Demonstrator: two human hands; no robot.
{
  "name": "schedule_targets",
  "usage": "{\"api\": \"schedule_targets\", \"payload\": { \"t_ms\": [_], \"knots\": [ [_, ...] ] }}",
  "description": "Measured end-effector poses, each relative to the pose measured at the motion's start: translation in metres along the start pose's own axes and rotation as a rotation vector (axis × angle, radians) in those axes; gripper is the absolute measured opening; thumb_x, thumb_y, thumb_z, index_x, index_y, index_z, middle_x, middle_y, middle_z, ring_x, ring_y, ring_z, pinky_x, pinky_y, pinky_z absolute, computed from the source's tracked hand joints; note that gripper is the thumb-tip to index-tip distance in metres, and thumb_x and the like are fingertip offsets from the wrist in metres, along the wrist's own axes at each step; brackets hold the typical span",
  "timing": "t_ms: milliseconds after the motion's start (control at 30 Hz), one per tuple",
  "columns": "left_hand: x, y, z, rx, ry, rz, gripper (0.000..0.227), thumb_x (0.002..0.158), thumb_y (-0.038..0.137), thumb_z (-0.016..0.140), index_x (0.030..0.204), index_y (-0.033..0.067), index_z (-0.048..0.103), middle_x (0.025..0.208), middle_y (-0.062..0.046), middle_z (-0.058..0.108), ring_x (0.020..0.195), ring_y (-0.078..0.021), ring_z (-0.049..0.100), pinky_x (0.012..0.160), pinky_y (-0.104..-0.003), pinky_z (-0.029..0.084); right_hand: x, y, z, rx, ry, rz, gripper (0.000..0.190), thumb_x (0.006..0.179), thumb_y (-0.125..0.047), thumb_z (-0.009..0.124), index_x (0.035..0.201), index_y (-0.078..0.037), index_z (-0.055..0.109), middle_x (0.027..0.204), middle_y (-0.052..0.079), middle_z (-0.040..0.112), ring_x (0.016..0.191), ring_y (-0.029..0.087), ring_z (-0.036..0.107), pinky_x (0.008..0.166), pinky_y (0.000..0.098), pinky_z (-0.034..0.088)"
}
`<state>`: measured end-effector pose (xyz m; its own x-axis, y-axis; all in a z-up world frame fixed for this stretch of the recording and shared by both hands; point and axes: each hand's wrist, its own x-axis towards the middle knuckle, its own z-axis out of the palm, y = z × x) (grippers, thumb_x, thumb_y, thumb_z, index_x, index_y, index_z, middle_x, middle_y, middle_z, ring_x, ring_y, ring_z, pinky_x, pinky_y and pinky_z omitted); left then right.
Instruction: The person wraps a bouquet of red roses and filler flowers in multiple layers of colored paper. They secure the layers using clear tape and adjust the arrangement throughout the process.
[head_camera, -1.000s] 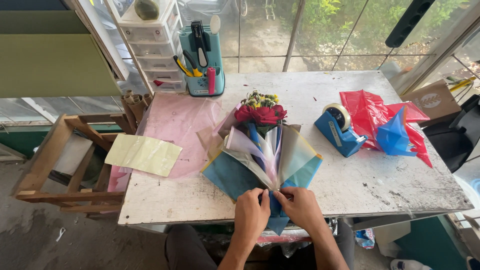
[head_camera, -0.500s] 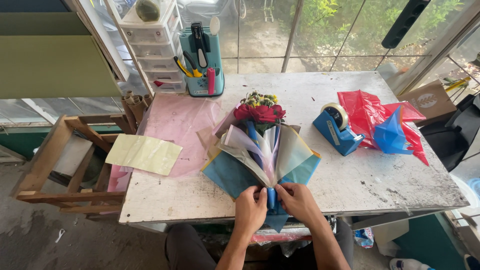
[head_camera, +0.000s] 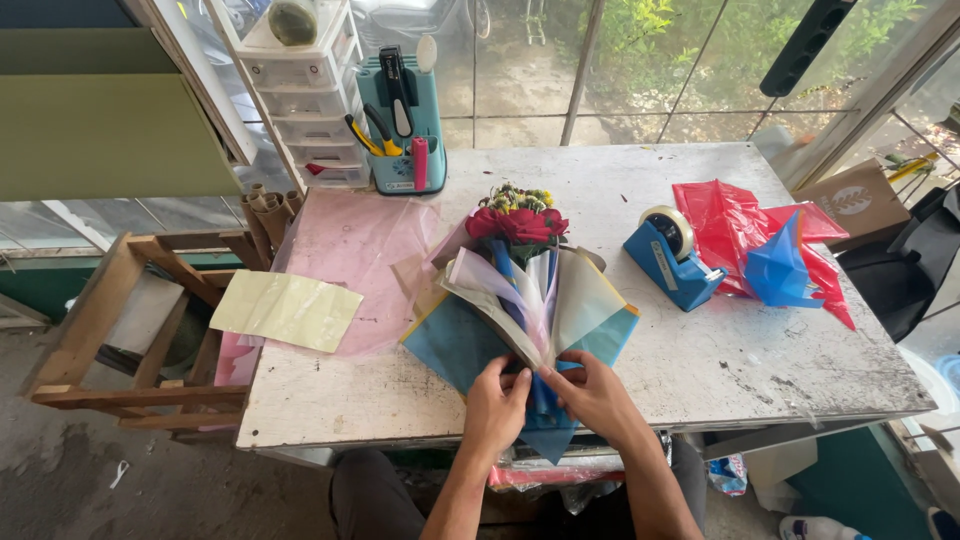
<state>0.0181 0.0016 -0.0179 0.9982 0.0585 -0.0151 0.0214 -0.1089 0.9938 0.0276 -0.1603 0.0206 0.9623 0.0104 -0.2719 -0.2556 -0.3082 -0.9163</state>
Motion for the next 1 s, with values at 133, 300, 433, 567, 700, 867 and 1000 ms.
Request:
{"api": "schedule_targets", "payload": {
  "t_ms": [133,300,433,567,700,867,1000],
  "knots": [
    [0.006,0.012,-0.005,-0.069,-0.064,-0.186,0.047,0.095,0.018,0.066,0.137,-0.0010,0.057,0.078,-0.011,0.073,0.054,-0.0151,0.061,0.048,-0.031,0.049,0.009,0.011,-0.001,-0.092,-0.003,-0.167,0.061,0.087,-0.041,0.077,0.120,0.008,0.062,0.085,0.009,0.076,0.072,0.009,0.070,0.059,0.0228,0.055],
    [0.011,0.022,-0.014,-0.161,-0.079,-0.226,0.061,0.090,0.016,0.073,0.144,0.0006,0.050,0.084,-0.008,0.075,0.061,-0.0118,0.063,0.050,-0.029,0.050,0.020,0.012,-0.005,0.106,-0.115,-0.028,0.057,0.091,-0.040,0.075,0.117,0.011,0.071,0.089,0.010,0.075,0.071,0.008,0.062,0.059,0.0225,0.050],
    [0.015,0.016,-0.012,-0.191,-0.131,-0.181,0.060,0.089,0.018,0.074,0.142,0.0000,0.052,0.086,-0.009,0.077,0.069,-0.0087,0.068,0.056,-0.027,0.049,0.029,0.019,-0.004,0.227,-0.137,0.130,0.055,0.098,-0.035,0.075,0.124,0.012,0.067,0.084,0.015,0.060,0.056,0.019,0.041,0.044,0.0331,0.030],
    [0.024,0.015,-0.014,-0.186,-0.093,-0.097,0.052,0.086,0.018,0.078,0.130,-0.0042,0.061,0.088,-0.009,0.075,0.072,-0.0124,0.071,0.066,-0.027,0.056,0.032,0.011,0.002,0.617,-0.277,0.076,0.046,0.087,-0.022,0.076,0.119,0.009,0.064,0.096,0.013,0.074,0.075,0.014,0.072,0.063,0.0292,0.060],
    [0.068,-0.009,-0.029,-0.072,0.168,-0.009,0.052,0.089,0.027,0.074,0.130,-0.0001,0.058,0.097,-0.007,0.074,0.086,-0.0172,0.070,0.077,-0.032,0.056,0.044,0.017,0.000,0.598,-0.252,0.184,0.042,0.087,-0.021,0.077,0.114,0.009,0.065,0.094,0.018,0.075,0.072,0.019,0.072,0.062,0.0316,0.061],
    [0.152,-0.001,-0.058,0.094,0.380,0.257,0.046,0.100,0.036,0.064,0.123,-0.0040,0.062,0.114,-0.017,0.070,0.106,-0.0257,0.067,0.093,-0.038,0.052,0.049,0.012,0.005,0.624,-0.258,0.189,0.054,0.086,-0.021,0.078,0.125,0.008,0.055,0.091,0.013,0.070,0.073,0.017,0.070,0.063,0.0302,0.060],
    [0.216,0.006,-0.071,0.116,0.280,0.269,0.063,0.103,0.048,0.054,0.141,-0.0019,0.055,0.137,-0.022,0.061,0.128,-0.0307,0.057,0.108,-0.039,0.043,0.050,0.006,0.009,0.559,-0.257,0.121,0.062,0.083,-0.015,0.077,0.132,0.006,0.047,0.088,0.012,0.068,0.073,0.016,0.069,0.063,0.0295,0.059]
  ]
}}
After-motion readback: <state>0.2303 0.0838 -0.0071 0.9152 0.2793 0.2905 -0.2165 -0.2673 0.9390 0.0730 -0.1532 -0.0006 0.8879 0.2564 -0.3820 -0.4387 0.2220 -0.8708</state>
